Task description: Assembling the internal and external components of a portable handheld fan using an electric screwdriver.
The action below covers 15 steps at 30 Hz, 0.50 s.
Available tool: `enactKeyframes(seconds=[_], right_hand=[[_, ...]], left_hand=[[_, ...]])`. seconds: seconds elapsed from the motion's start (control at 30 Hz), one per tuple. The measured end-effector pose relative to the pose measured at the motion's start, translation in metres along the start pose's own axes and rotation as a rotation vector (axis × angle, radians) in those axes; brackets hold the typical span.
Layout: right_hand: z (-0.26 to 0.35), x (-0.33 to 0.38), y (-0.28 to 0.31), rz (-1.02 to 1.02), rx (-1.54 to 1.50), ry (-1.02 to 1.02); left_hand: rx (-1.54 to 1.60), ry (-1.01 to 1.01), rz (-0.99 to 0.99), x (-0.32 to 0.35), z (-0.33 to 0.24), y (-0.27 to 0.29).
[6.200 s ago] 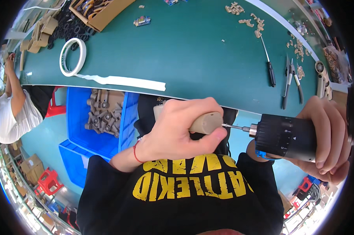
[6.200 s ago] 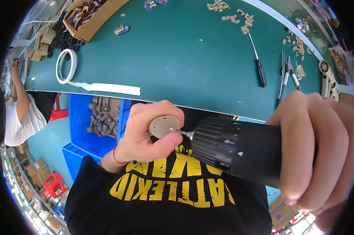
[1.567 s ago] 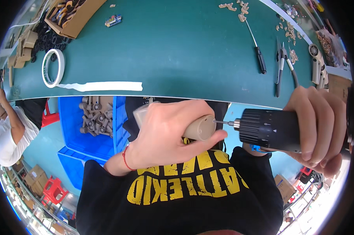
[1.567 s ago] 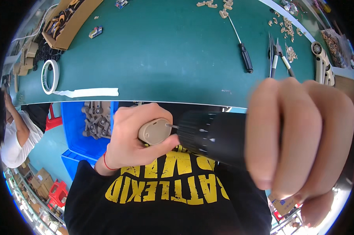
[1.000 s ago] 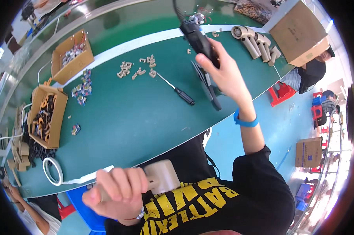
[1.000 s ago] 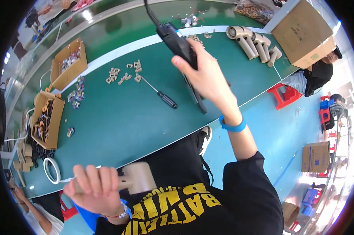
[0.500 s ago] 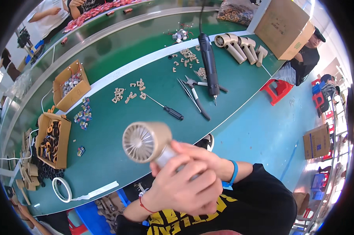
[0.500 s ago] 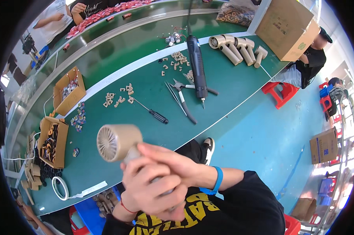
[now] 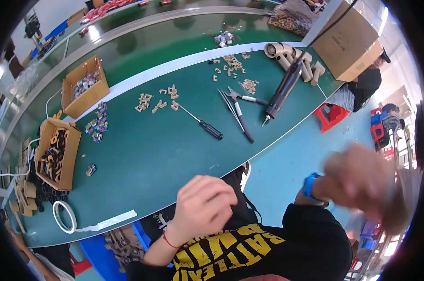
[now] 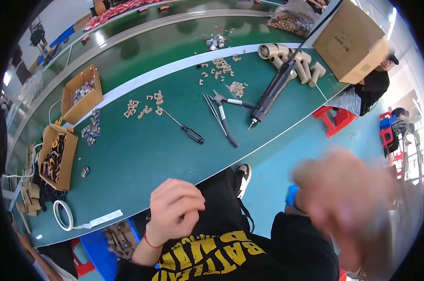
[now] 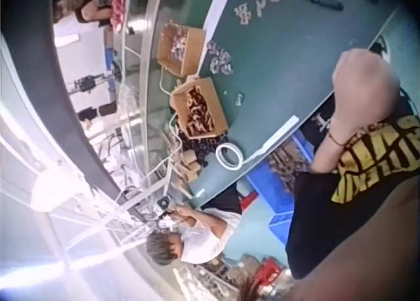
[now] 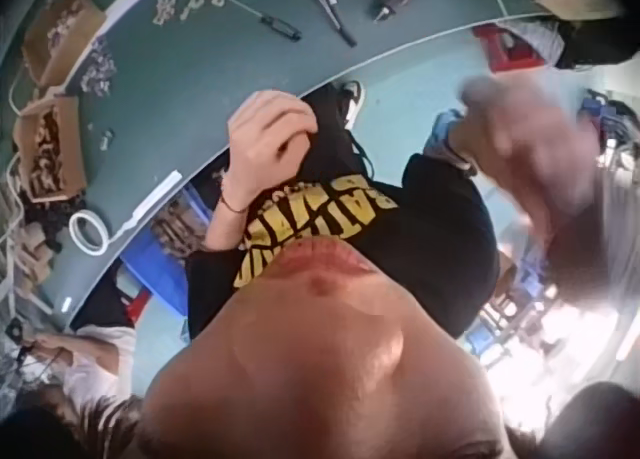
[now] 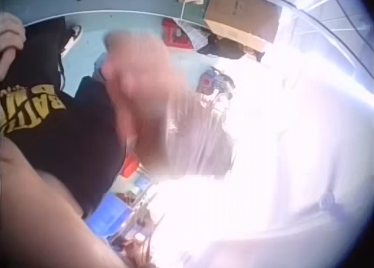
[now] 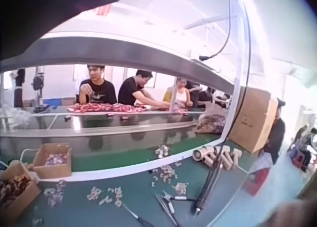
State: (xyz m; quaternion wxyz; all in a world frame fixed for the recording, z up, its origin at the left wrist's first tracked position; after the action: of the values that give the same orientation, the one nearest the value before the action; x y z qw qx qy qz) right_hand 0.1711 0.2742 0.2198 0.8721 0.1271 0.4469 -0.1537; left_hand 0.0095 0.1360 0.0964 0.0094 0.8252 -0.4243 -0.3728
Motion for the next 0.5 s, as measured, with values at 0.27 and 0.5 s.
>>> enactKeyframes(seconds=[0.27, 0.5], right_hand=[[-0.056, -0.016, -0.005, -0.361, -0.368, -0.269], [-0.031, -0.005, 0.004, -0.119, -0.542, -0.181]], left_hand=[[-0.021, 0.193, -0.004, 0.007, 0.051, -0.009], [0.046, 0.248, -0.048, 0.007, 0.057, -0.004]])
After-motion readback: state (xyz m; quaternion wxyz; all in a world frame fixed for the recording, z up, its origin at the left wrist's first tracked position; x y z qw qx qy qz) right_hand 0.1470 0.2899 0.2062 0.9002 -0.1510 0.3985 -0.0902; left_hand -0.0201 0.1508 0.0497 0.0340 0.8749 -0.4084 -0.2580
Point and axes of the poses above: each hand's wrist, its own x-axis away from the middle knuckle, its own y-axis out of the back of the hand, z = x × y, the point moved 9 cm from there along -x, towards the middle knuckle, and after that the axes turned 6 degrees about y, right-handed, at the moved point
